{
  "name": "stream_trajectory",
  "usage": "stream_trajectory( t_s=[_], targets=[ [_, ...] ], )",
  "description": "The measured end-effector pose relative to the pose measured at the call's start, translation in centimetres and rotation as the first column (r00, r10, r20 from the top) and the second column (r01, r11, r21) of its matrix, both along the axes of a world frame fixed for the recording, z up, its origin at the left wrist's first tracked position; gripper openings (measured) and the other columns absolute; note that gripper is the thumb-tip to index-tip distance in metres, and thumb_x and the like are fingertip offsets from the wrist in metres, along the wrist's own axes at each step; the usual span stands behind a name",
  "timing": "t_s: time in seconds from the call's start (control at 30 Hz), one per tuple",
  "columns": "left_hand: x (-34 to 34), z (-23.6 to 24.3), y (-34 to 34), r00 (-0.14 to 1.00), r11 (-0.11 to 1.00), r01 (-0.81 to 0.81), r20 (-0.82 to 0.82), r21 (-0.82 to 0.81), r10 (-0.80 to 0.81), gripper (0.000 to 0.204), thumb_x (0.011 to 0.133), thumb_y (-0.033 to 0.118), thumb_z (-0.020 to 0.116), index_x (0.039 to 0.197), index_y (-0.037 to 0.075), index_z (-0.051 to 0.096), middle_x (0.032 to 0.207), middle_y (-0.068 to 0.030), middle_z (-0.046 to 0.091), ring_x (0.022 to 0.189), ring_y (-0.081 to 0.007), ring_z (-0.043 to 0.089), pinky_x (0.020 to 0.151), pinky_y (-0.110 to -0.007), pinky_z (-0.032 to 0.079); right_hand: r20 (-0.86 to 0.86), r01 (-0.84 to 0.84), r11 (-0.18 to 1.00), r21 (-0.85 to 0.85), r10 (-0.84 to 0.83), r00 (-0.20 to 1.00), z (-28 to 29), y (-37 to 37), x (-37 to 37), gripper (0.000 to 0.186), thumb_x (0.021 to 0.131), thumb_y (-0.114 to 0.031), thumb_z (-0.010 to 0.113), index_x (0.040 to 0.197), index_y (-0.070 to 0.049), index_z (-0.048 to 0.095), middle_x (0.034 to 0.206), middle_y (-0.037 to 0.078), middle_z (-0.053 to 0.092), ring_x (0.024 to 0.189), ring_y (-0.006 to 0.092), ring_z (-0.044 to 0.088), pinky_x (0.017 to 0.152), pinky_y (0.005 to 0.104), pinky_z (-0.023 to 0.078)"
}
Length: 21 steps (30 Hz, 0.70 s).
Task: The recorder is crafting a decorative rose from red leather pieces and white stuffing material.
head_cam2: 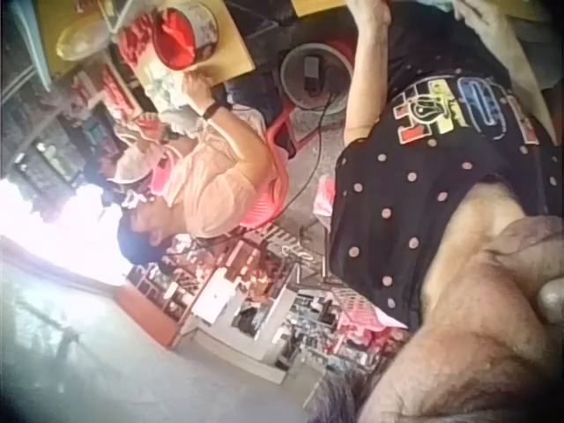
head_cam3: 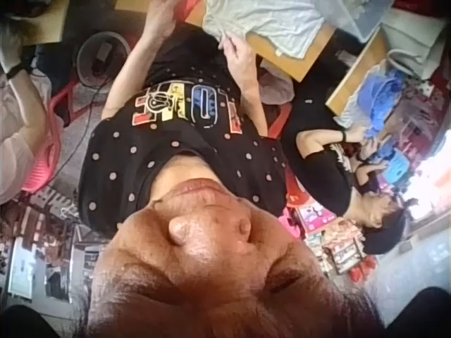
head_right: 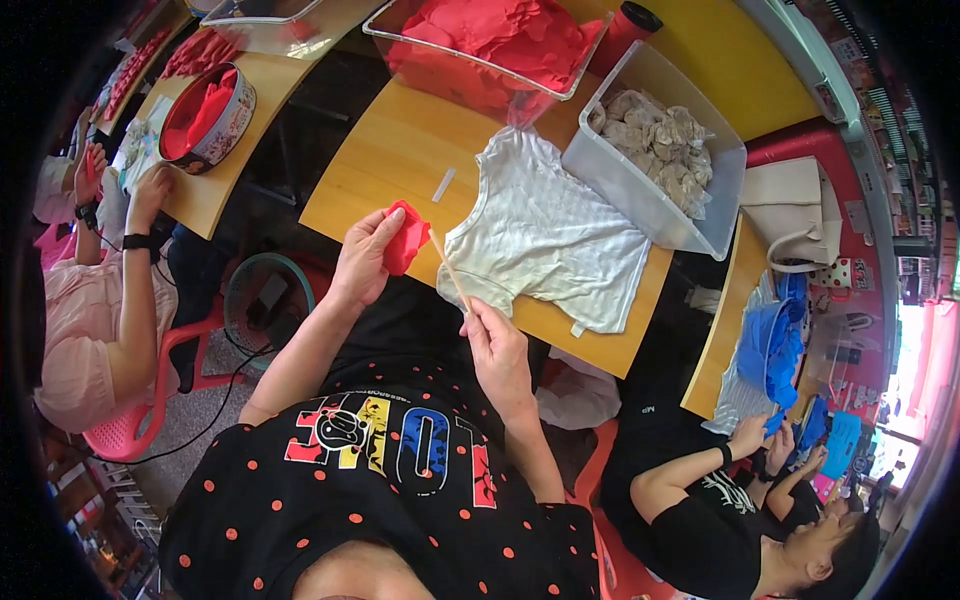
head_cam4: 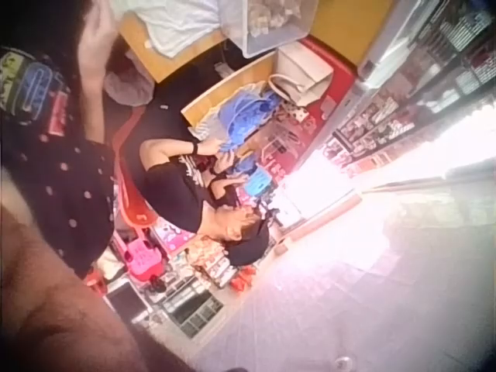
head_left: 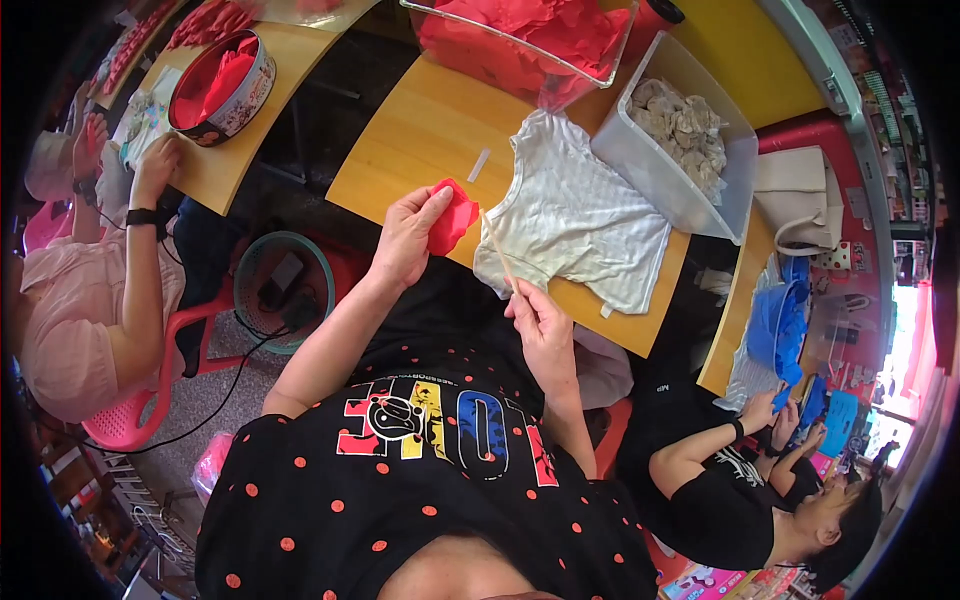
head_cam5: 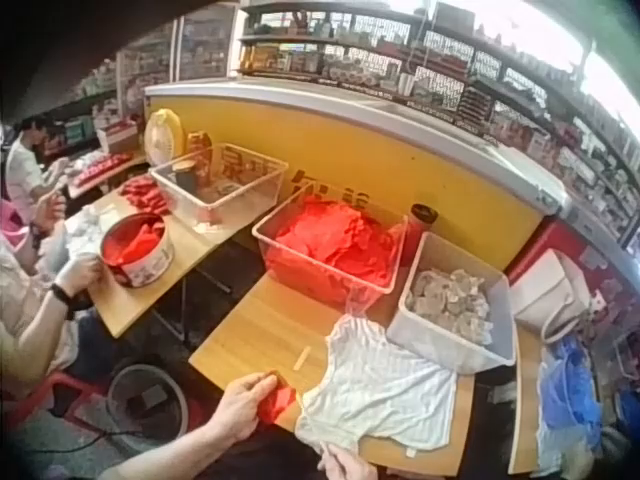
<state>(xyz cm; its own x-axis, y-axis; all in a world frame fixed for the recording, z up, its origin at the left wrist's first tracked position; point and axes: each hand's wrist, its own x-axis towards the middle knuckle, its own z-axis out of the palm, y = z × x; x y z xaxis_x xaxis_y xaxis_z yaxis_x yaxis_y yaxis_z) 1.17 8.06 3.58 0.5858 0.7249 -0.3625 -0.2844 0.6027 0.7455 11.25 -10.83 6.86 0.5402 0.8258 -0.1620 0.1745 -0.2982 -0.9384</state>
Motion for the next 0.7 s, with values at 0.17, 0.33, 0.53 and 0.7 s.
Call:
stream_trajectory(
  t_s=[0.17,0.33,0.53,0.7],
  targets=[
    [-0.3,0.1,-0.2,0.995,0.994,0.101,-0.013,0.038,-0.101,0.021,0.092,0.019,0.060,0.097,-0.001,0.062,0.085,-0.0061,0.066,0.070,-0.0095,0.062,0.063,-0.021,0.050,0.145,-0.083,0.996,-0.009,0.084,0.986,-0.6,0.1,-0.2,0.025,0.091,-0.007,0.054,0.114,0.003,0.057,0.073,0.010,0.058,0.063,0.0157,0.055,0.060,0.0268,0.044],
    [-0.7,0.9,-0.2,0.947,0.957,0.285,-0.170,0.046,-0.273,0.023,0.086,0.020,0.068,0.090,-0.003,0.066,0.080,-0.0063,0.067,0.068,-0.0088,0.062,0.059,-0.021,0.049,0.153,-0.109,0.994,-0.025,0.112,0.982,-0.5,0.6,0.2,0.025,0.090,-0.007,0.055,0.113,0.003,0.058,0.074,0.012,0.058,0.064,0.0178,0.057,0.061,0.0279,0.045],
    [-0.9,1.0,-0.2,0.879,0.910,0.408,-0.301,0.072,-0.370,0.028,0.081,0.023,0.073,0.085,-0.004,0.068,0.064,-0.0053,0.064,0.048,-0.0077,0.056,0.041,-0.019,0.044,0.077,-0.073,0.997,-0.008,0.073,0.994,-1.9,1.4,-0.3,0.025,0.091,-0.008,0.055,0.114,0.002,0.060,0.071,0.007,0.057,0.063,0.0125,0.055,0.060,0.0252,0.045],
    [-1.1,1.4,0.4,0.832,0.875,0.457,-0.424,0.162,-0.357,0.029,0.082,0.025,0.071,0.081,-0.004,0.069,0.056,-0.0035,0.060,0.038,-0.0064,0.050,0.032,-0.020,0.037,-0.275,0.088,0.995,-0.039,-0.095,0.957,-3.2,1.4,-1.6,0.027,0.093,-0.012,0.055,0.117,-0.001,0.061,0.071,-0.001,0.054,0.061,0.0041,0.049,0.054,0.0187,0.040]
  ],
)
